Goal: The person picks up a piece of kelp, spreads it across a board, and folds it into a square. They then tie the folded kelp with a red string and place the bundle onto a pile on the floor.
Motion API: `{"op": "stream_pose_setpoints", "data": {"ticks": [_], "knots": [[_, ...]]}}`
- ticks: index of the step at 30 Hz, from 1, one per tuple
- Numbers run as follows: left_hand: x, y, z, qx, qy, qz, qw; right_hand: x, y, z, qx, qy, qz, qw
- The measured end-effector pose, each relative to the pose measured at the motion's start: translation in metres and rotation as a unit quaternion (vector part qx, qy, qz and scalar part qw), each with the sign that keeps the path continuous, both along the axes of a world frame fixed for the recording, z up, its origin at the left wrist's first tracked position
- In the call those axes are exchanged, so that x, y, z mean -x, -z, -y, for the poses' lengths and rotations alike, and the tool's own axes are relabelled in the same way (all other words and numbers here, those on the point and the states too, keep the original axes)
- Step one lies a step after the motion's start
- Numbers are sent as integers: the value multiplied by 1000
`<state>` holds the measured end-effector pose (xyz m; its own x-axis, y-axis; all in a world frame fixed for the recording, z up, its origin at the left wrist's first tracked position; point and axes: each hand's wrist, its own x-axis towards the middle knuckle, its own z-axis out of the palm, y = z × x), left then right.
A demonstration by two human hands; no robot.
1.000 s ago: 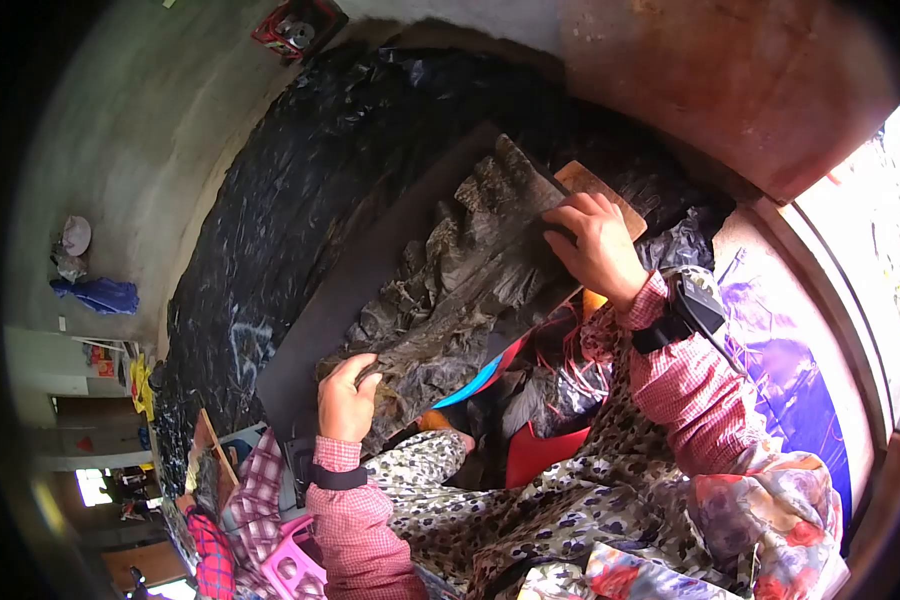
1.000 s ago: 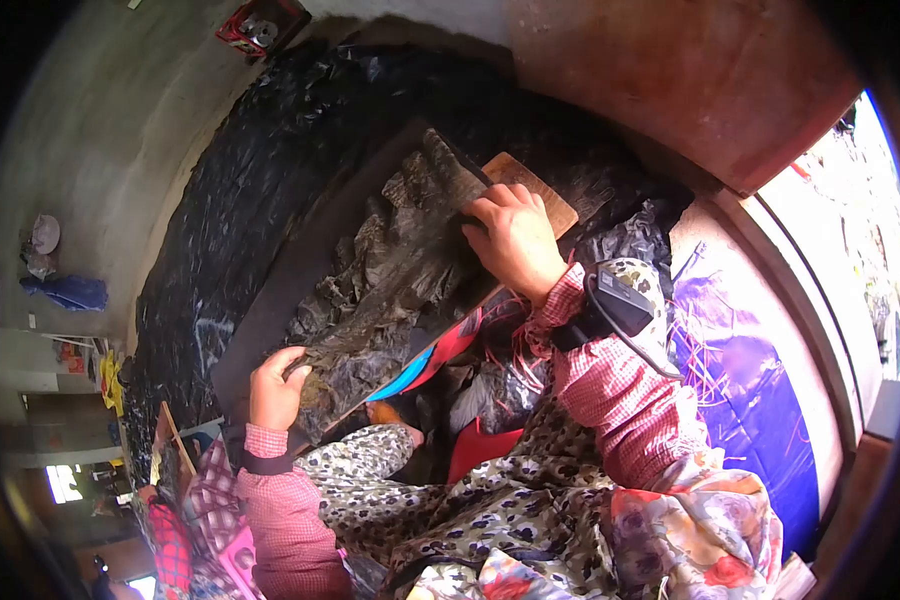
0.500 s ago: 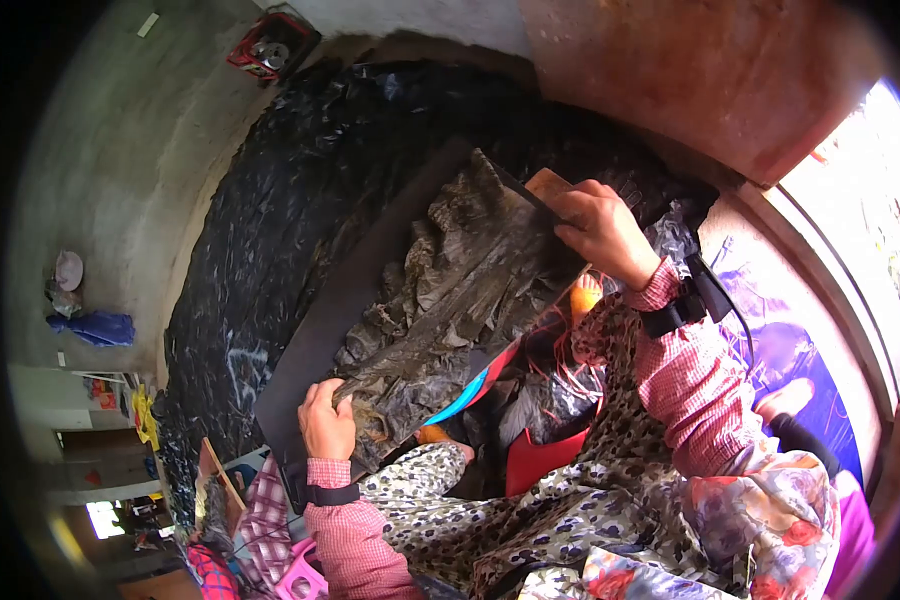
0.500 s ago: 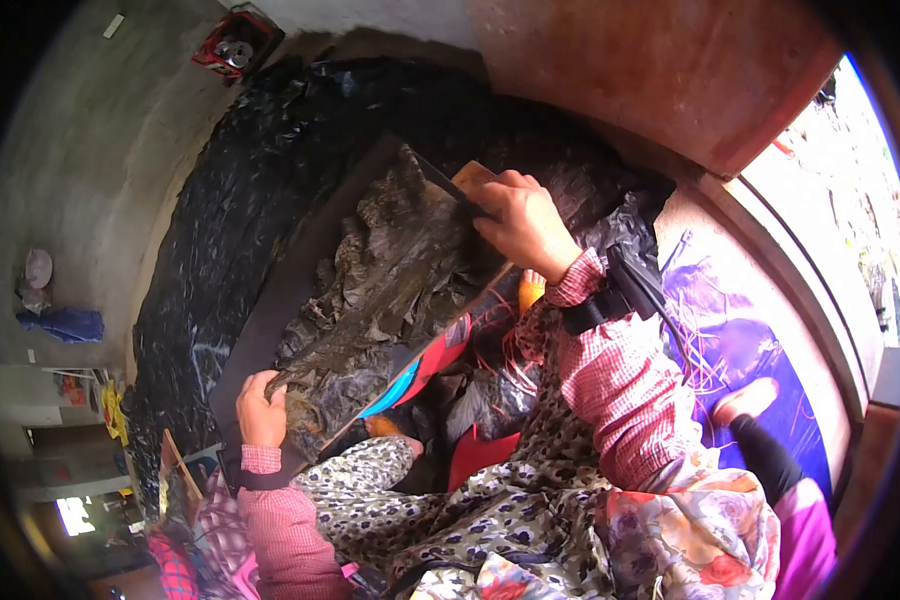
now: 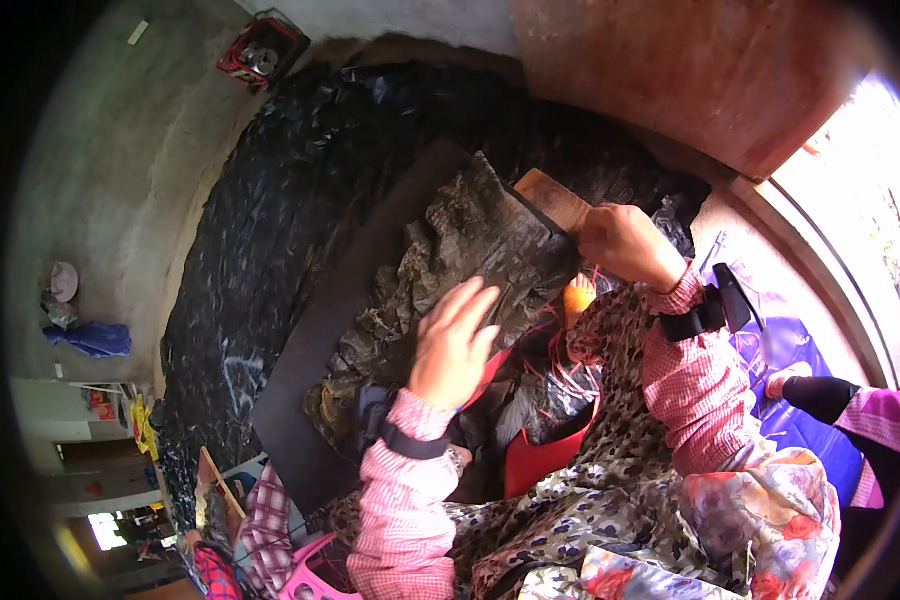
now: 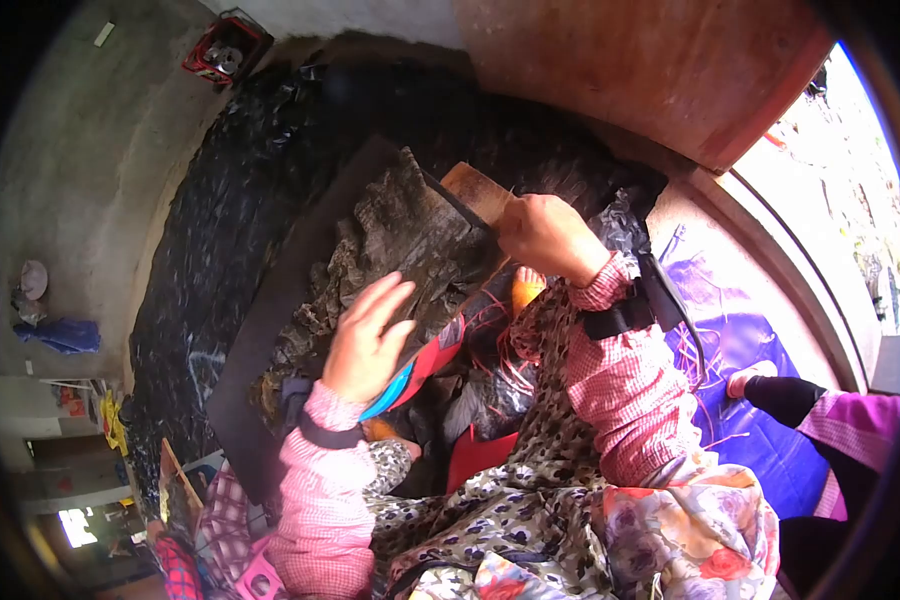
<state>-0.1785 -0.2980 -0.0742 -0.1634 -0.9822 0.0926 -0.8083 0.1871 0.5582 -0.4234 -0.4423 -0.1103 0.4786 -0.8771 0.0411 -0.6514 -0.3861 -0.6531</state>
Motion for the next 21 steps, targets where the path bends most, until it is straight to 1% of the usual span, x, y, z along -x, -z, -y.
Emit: {"op": "stream_pose_setpoints", "data": {"ticks": [1, 2, 3, 5, 6, 7, 9, 11, 12, 13, 15, 16, 18, 20, 21], "knots": [[10, 7, 5, 9, 18, 33, 999, 6, -6, -2, -48, -20, -13, 999], [16, 15, 9, 19, 12, 57, 998, 11, -8, 0, -87, -11, -7, 996], [18, 19, 10, 16, 15, 55, 998, 14, -9, -2, -90, -8, -8, 996], [20, 21, 15, 6, -29, 27, 999, 12, -12, -1, -20, 5, 63, 998], [20, 19, 21, 14, -39, 5, 999, 8, -9, -2, -5, -20, 107, 994], [18, 15, 30, 10, -40, -15, 999, 3, -10, -6, -9, -29, 103, 994], [15, 7, 56, 25, -36, -78, 996, -4, -6, -13, 5, -24, 54, 998], [13, 4, 88, 70, -36, -70, 994, -7, -5, -15, 10, -12, 32, 999], [15, 2, 103, 44, -61, -87, 993, -7, -5, -14, -6, -14, 35, 999], [16, 8, 118, 45, -60, -89, 993, -6, -4, -12, -21, -16, 38, 999], [17, 27, 142, 103, -68, 72, 990, -4, -3, -12, -22, -16, 43, 999], [14, 35, 149, 100, -66, 69, 990, -2, -2, -13, -23, -16, 49, 998], [7, 40, 159, 27, -117, 140, 983, 1, -3, -14, -22, -15, 55, 998], [3, 44, 161, 31, -128, 138, 982, 3, -5, -15, -70, -39, 48, 996], [1, 45, 159, 34, -140, 137, 980, 4, -5, -15, -73, -38, 50, 995]]}}
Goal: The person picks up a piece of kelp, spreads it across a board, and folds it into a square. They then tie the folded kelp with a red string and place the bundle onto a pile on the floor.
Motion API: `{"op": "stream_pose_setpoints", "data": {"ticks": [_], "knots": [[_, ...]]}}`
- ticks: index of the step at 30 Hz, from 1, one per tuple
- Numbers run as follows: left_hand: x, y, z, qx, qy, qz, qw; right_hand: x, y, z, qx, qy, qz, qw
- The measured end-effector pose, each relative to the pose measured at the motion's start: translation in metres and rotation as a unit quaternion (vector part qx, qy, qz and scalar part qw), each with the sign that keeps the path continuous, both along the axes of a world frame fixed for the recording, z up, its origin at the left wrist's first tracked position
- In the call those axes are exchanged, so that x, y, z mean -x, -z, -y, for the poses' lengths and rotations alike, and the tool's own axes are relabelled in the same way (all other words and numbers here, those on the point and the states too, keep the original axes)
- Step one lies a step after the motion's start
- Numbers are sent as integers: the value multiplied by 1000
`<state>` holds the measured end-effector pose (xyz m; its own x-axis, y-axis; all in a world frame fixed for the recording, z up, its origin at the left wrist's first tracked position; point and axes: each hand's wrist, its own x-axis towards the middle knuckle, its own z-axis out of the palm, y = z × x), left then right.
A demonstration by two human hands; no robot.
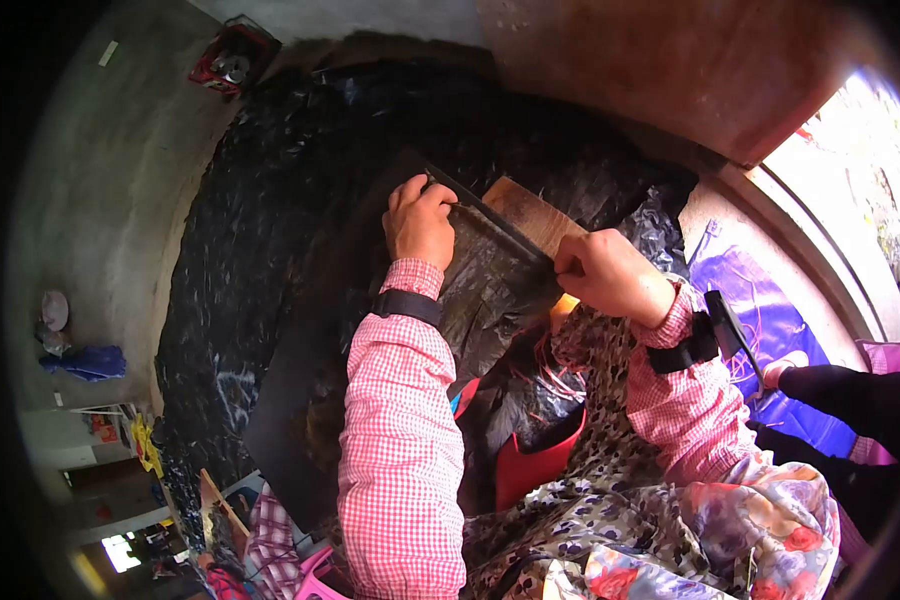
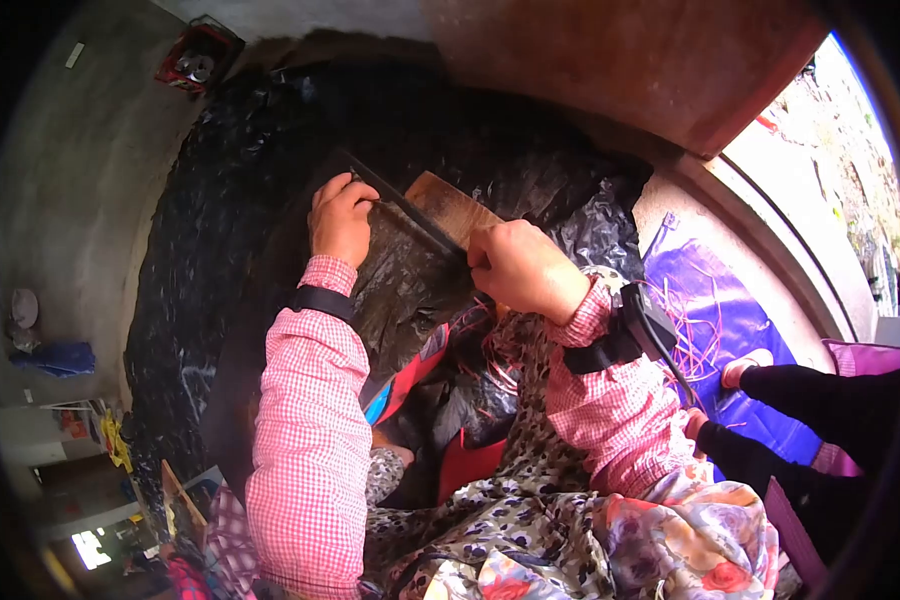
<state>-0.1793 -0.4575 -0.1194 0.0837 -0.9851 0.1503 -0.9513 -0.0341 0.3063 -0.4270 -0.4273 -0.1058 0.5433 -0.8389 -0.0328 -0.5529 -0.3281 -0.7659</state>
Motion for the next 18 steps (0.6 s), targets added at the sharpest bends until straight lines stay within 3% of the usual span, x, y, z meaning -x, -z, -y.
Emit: {"op": "stream_pose_setpoints", "data": {"ticks": [2, 4, 6, 8, 9, 14, 16, 18], "knots": [[-3, 4, -4, 5, -1, -2, 1000, 3, -2, 2, 7, 25, 6, 1000], [-9, 2, -11, 84, -31, -49, 995, 1, -11, 5, -15, 67, -25, 997], [-24, -26, -30, 145, -6, -97, 985, -6, -8, 3, 128, 99, 107, 981], [-54, -58, -62, 155, -30, -166, 973, -16, -9, 0, 129, 79, 141, 978], [-57, -87, -87, 126, -82, -267, 952, -19, -9, -1, 141, 81, 153, 975], [-147, -139, -224, 154, -191, -213, 946, -42, -15, -15, 158, 66, 186, 968], [-180, -135, -278, 139, -238, -232, 933, -56, -18, -24, 170, 37, 198, 965], [-179, -125, -314, 87, -240, -157, 954, -72, -23, -34, 206, -26, 197, 958]]}}
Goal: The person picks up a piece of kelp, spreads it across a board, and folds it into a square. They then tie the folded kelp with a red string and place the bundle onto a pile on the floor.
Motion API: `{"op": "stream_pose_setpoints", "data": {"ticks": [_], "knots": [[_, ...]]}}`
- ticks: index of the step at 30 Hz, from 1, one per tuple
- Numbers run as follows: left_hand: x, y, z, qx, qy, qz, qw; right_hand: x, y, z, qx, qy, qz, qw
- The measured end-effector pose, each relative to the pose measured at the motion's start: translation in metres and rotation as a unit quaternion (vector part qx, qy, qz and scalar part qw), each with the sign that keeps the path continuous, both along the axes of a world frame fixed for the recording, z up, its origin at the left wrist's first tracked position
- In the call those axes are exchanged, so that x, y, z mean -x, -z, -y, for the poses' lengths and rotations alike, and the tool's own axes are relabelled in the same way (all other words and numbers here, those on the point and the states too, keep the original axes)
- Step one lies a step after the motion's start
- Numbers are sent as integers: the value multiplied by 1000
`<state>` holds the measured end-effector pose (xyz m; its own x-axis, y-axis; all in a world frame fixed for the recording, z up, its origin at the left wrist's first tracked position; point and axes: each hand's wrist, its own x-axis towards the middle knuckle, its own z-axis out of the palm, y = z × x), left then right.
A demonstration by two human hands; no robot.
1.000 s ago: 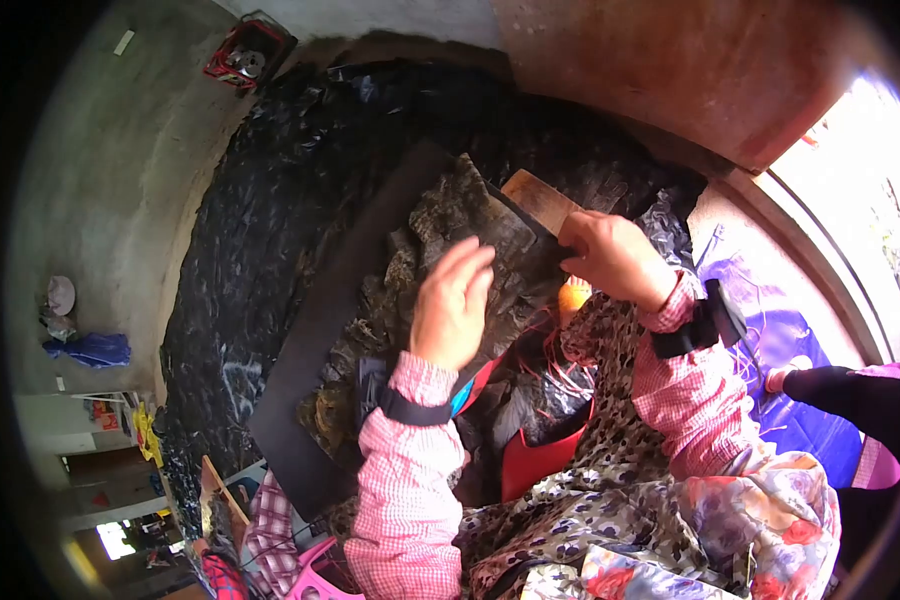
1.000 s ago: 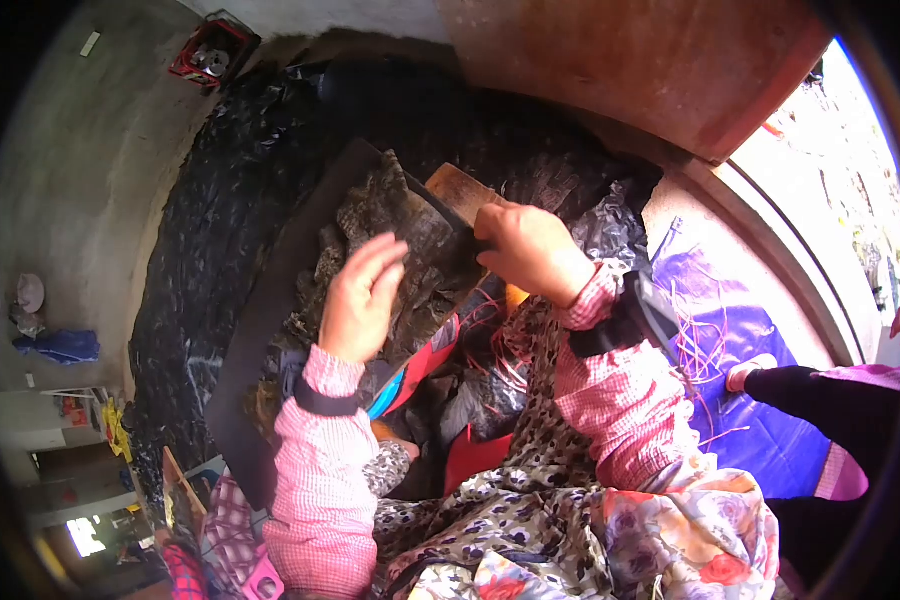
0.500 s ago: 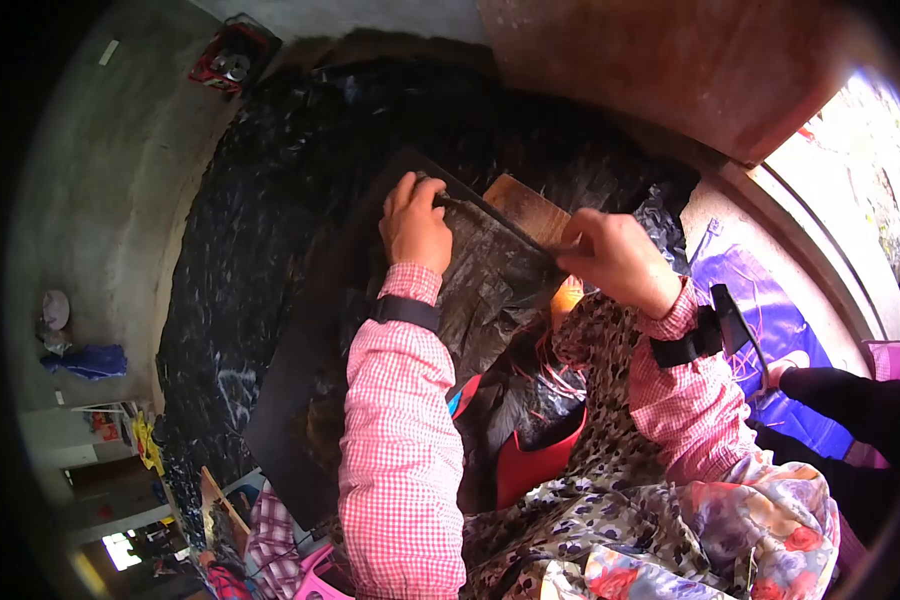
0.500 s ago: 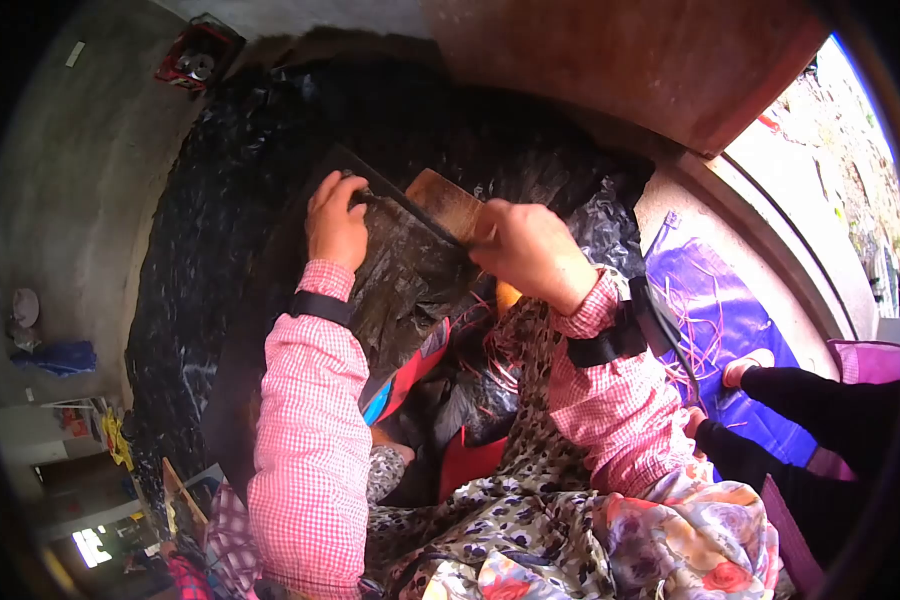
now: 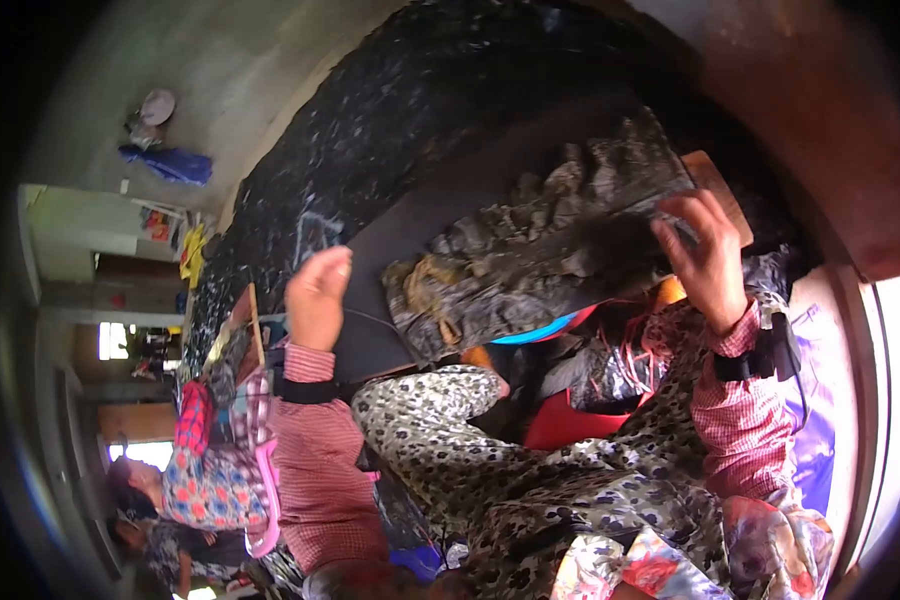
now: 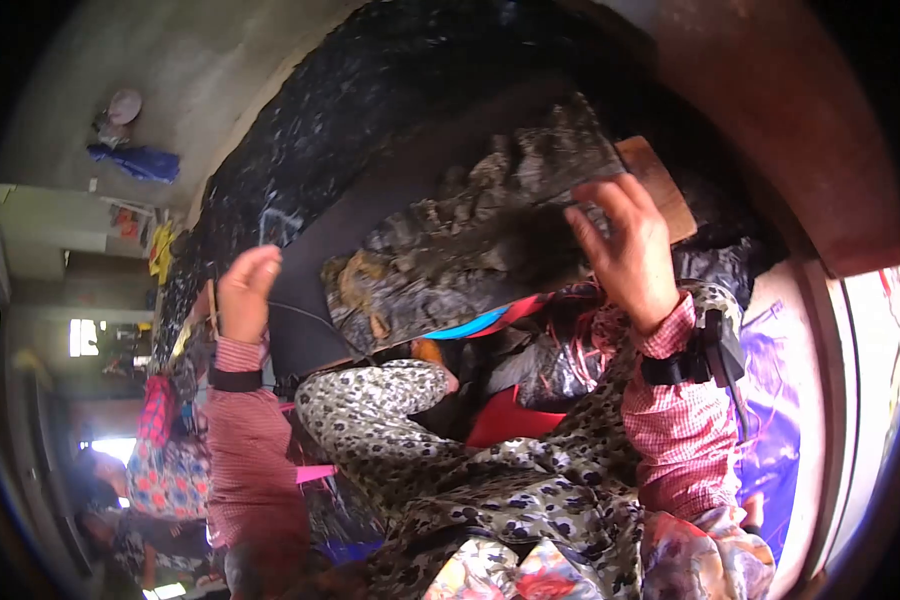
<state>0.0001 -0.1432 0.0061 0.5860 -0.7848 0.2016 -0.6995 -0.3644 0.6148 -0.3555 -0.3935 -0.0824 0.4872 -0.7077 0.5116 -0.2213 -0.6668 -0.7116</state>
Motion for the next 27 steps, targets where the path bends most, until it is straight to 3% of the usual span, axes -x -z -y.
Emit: {"op": "stream_pose_setpoints", "data": {"ticks": [4, 6, 8, 10, 12, 14, 16, 18, 20, 22, 24, 25, 27], "knots": [[2, 74, -35, -97, -40, -28, 994, -39, 5, -25, 73, -93, -32, 993], [16, 103, -25, -120, -96, -74, 985, -59, 13, -36, 112, -109, -52, 986], [31, 117, -8, -147, -120, -36, 981, -75, 24, -44, 129, -129, -84, 980], [28, 124, -2, -136, -98, 23, 986, -85, 32, -48, 150, -135, -106, 974], [25, 123, 5, 21, -104, 38, 994, -90, 39, -49, 139, -129, -136, 972], [22, 125, -3, -29, -90, 73, 993, -90, 43, -46, 127, -129, -166, 969], [17, 135, -14, -171, -44, 155, 972, -93, 42, -47, 116, -131, -189, 966], [9, 132, -22, -176, -33, 131, 975, -93, 35, -48, 106, -119, -201, 967], [-4, 140, -36, 16, -146, -110, 983, -97, 27, -54, 112, -117, -202, 966], [-17, 145, -53, -23, -207, -70, 976, -107, 17, -64, 145, -104, -102, 979], [-22, 145, -59, -52, -265, -235, 934, -124, 13, -74, 155, -142, -65, 976], [-16, 139, -58, -72, -301, -342, 887, -135, 16, -78, 168, -157, -62, 971], [-11, 139, -57, -80, -295, -360, 881, -155, 31, -88, 196, -178, -91, 960]]}}
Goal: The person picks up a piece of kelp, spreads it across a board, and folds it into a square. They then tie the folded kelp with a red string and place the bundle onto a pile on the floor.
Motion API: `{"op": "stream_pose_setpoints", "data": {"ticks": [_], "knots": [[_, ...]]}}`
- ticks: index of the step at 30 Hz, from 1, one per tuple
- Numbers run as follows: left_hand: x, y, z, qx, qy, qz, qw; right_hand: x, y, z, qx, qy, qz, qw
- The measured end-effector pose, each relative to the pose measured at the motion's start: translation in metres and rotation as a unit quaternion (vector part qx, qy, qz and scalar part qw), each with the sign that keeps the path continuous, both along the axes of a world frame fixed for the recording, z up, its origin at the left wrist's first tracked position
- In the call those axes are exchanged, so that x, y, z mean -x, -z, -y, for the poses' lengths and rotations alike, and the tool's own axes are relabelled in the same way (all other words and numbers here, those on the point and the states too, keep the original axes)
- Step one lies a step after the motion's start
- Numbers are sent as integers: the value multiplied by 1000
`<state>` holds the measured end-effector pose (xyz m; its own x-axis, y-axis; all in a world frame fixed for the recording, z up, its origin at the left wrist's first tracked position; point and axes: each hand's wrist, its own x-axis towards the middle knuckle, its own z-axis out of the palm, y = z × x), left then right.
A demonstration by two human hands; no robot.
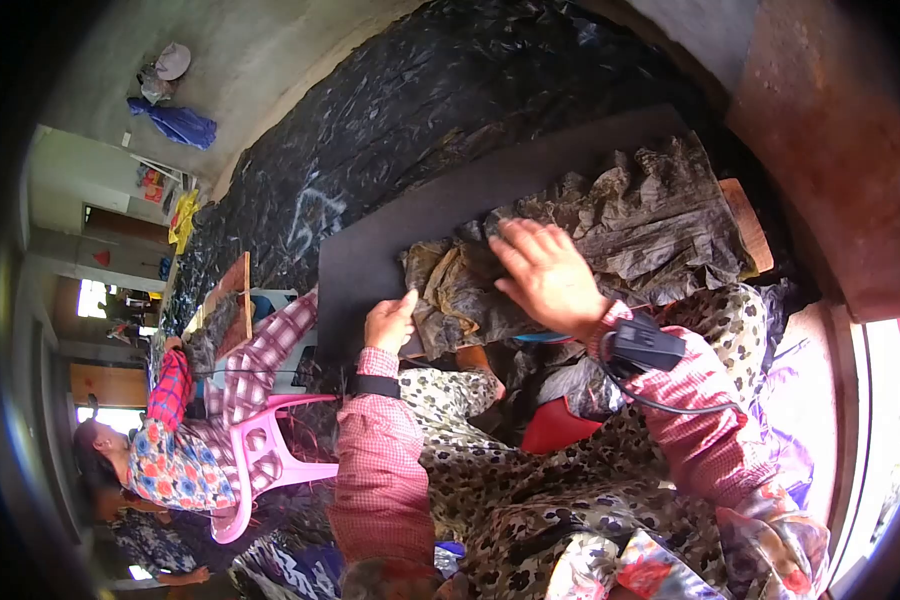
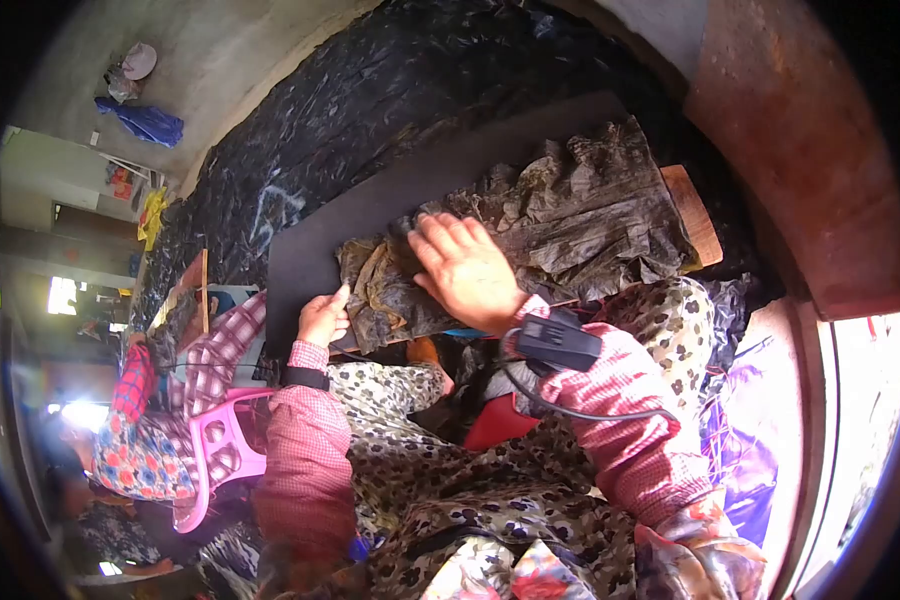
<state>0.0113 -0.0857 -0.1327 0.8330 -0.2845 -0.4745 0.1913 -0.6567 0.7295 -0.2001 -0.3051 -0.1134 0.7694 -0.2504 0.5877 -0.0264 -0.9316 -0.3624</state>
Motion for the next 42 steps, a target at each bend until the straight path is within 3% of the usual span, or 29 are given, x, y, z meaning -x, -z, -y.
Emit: {"op": "stream_pose_setpoints", "data": {"ticks": [1, 2, 3, 5, 7, 11, 15, 17, 18, 19, 21, 23, 25, 27, 29, 31, 33, 37, 39, 42], "knots": [[-3, 4, -3, 18, 16, -35, 999, -7, 11, -6, 20, -2, -31, 999], [-1, 8, -1, 13, 58, 7, 998, -10, 19, -9, 17, -36, -163, 986], [1, 9, -1, 11, 61, 5, 998, -8, 27, -11, 62, -32, -194, 978], [4, 4, 7, 27, 53, -14, 998, -7, 35, -11, 77, -32, -177, 981], [13, -20, 17, 118, 32, -44, 992, -5, 36, -9, 76, -33, -172, 982], [52, -98, 56, 228, 101, -15, 968, -6, 42, -9, 72, -33, -157, 984], [75, -130, 107, 206, 202, 35, 957, -5, 23, -8, 30, -24, -125, 991], [91, -138, 138, 252, 203, -8, 946, 10, -8, 8, -1, -47, -249, 967], [98, -143, 152, 251, 211, -16, 945, 26, -17, 17, -8, -26, -159, 987], [104, -145, 167, 249, 218, -23, 943, 45, -27, 33, -7, -12, -161, 987], [112, -142, 196, 242, 253, -24, 936, 89, -55, 78, -238, -40, -190, 952], [140, -145, 229, 225, 315, 15, 922, 136, -37, 123, -294, -4, -56, 954], [164, -137, 261, 207, 341, 28, 917, 167, -24, 149, -351, 137, 31, 926], [181, -92, 299, 246, 350, 31, 903, 181, -19, 158, -450, 222, 154, 852], [206, -68, 319, 203, 382, 75, 898, 191, -7, 163, -431, 263, 176, 845], [234, -70, 325, 109, 373, -89, 917, 198, 0, 162, -434, 287, 126, 845], [234, -50, 323, 186, 398, -132, 889, 199, 4, 161, -425, 287, 126, 849], [223, -63, 292, 246, 388, -112, 881, 184, -6, 155, -356, 338, 78, 868], [193, -82, 252, 268, 328, 30, 905, 174, -13, 153, -293, 333, 23, 896], [145, -86, 210, 274, 245, 92, 925, 156, -8, 153, -287, 323, -31, 901]]}}
